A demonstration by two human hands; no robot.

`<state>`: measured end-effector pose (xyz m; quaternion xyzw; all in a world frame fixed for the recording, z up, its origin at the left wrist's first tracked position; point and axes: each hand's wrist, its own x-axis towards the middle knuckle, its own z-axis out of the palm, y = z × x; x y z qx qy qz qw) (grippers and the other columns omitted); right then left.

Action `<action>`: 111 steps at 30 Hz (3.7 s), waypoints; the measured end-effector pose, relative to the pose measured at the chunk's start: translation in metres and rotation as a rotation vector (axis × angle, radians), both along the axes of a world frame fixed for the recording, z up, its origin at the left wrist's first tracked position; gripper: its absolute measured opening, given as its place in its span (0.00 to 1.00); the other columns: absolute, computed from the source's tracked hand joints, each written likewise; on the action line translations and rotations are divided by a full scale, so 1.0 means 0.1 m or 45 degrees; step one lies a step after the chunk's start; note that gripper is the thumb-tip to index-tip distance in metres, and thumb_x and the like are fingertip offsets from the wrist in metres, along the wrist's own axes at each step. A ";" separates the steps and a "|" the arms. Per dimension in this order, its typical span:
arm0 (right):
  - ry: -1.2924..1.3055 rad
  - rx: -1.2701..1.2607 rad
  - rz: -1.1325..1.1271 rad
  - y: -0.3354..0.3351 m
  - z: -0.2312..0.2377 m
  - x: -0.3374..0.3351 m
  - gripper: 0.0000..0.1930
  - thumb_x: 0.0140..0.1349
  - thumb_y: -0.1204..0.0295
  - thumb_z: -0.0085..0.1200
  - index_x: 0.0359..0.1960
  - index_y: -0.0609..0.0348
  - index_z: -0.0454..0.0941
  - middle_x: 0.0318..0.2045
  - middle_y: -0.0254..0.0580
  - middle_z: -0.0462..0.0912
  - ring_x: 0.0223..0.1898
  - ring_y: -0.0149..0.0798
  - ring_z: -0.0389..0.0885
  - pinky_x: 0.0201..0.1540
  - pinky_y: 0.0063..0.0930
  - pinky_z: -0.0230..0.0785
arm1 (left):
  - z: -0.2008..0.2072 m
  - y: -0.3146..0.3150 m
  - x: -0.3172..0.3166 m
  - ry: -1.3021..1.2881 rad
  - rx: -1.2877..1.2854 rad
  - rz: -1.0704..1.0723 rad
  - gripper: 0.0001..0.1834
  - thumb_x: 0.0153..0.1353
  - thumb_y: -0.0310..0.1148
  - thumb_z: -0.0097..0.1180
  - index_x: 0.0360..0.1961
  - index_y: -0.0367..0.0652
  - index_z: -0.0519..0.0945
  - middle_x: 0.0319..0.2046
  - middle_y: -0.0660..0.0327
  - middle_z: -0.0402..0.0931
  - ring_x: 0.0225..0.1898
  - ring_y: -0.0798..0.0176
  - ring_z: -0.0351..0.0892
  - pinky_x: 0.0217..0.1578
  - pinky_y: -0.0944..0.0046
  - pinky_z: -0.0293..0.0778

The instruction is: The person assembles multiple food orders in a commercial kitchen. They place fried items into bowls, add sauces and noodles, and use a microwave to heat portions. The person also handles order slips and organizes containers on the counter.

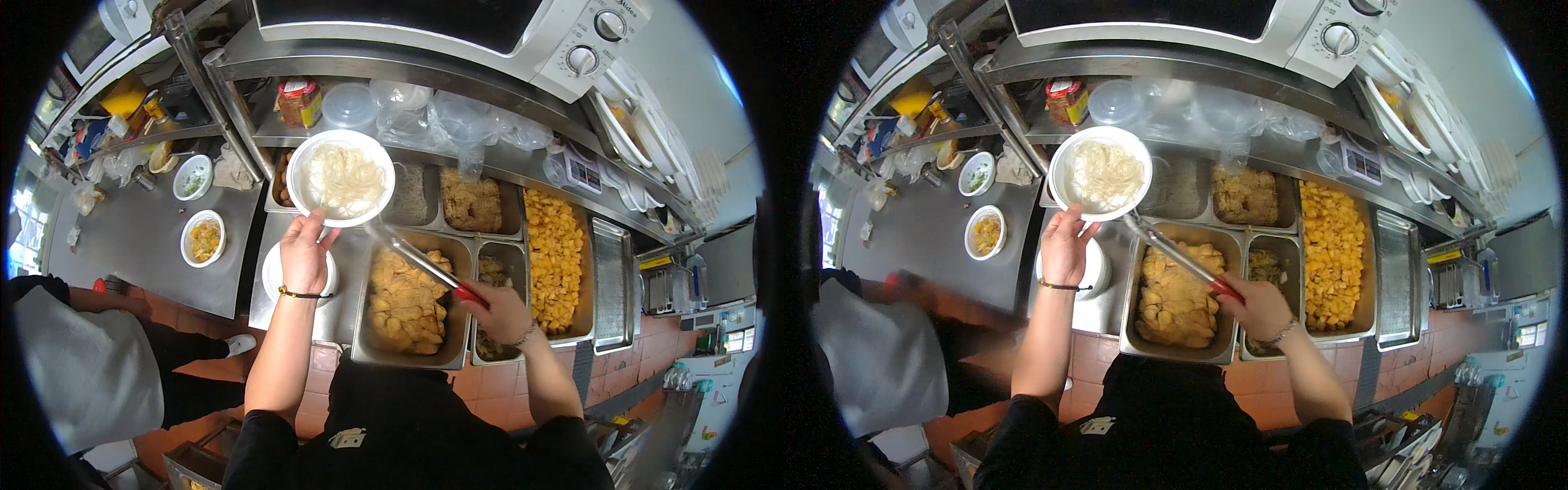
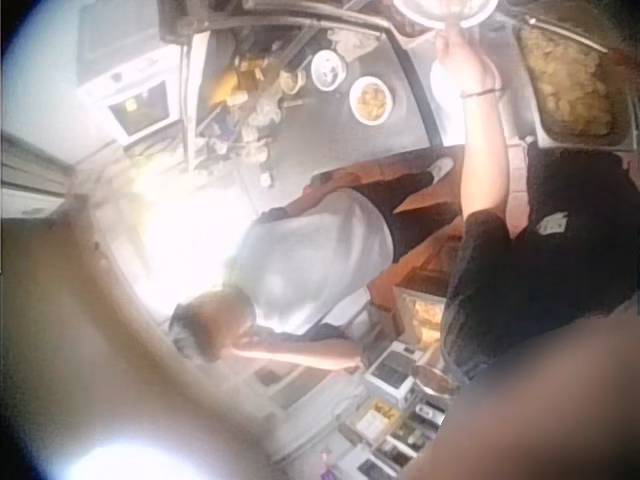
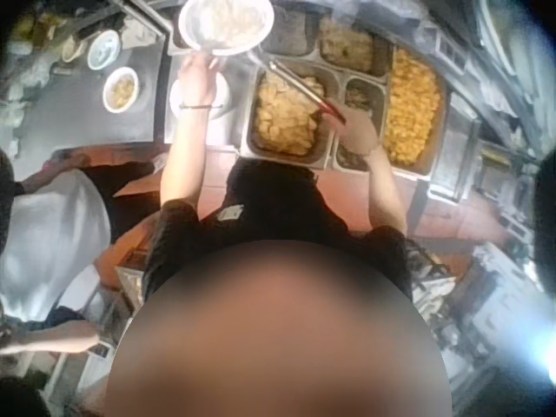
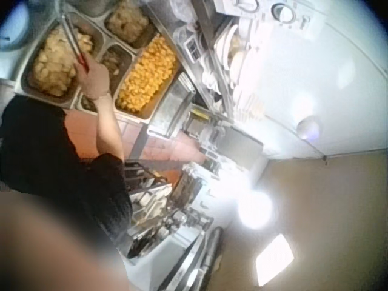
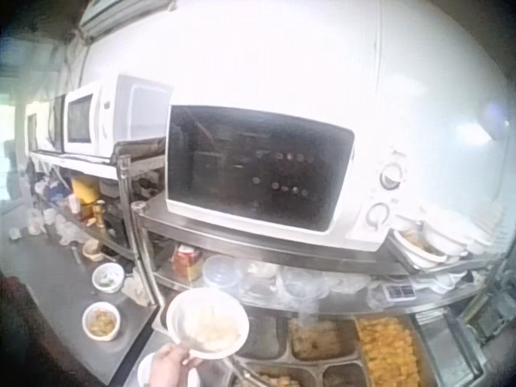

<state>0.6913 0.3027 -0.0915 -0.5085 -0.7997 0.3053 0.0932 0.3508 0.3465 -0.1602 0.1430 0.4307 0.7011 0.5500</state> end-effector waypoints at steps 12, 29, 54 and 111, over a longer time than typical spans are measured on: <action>-0.039 0.442 -0.071 0.63 1.05 0.22 0.18 0.65 0.66 0.56 0.55 0.61 0.78 0.36 0.58 0.84 0.36 0.58 0.83 0.40 0.41 0.75 | 0.10 -0.29 -0.19 0.117 -0.094 0.025 0.14 0.68 0.30 0.58 0.23 0.48 0.72 0.27 0.70 0.72 0.30 0.75 0.72 0.47 0.59 0.81; -0.349 0.479 0.137 0.52 1.03 -0.02 0.21 0.66 0.57 0.54 0.57 0.53 0.74 0.32 0.50 0.84 0.34 0.55 0.83 0.38 0.47 0.76 | -0.11 -0.10 0.04 -0.034 -0.123 -0.227 0.06 0.68 0.31 0.57 0.36 0.39 0.76 0.43 0.57 0.78 0.45 0.60 0.78 0.50 0.51 0.82; 0.001 0.404 -0.121 0.42 0.78 -0.04 0.17 0.64 0.65 0.57 0.53 0.57 0.78 0.33 0.56 0.84 0.35 0.59 0.82 0.39 0.44 0.74 | -0.34 -0.62 -0.42 -0.034 -0.208 -0.304 0.06 0.67 0.32 0.59 0.33 0.44 0.78 0.42 0.59 0.79 0.48 0.58 0.79 0.52 0.51 0.81; -0.205 0.316 -0.169 -0.55 0.08 0.11 0.23 0.63 0.59 0.59 0.56 0.55 0.75 0.31 0.49 0.85 0.30 0.52 0.85 0.32 0.43 0.77 | -0.77 -0.79 0.05 0.044 -0.247 -0.391 0.07 0.66 0.32 0.60 0.31 0.48 0.76 0.37 0.65 0.81 0.42 0.67 0.81 0.43 0.61 0.81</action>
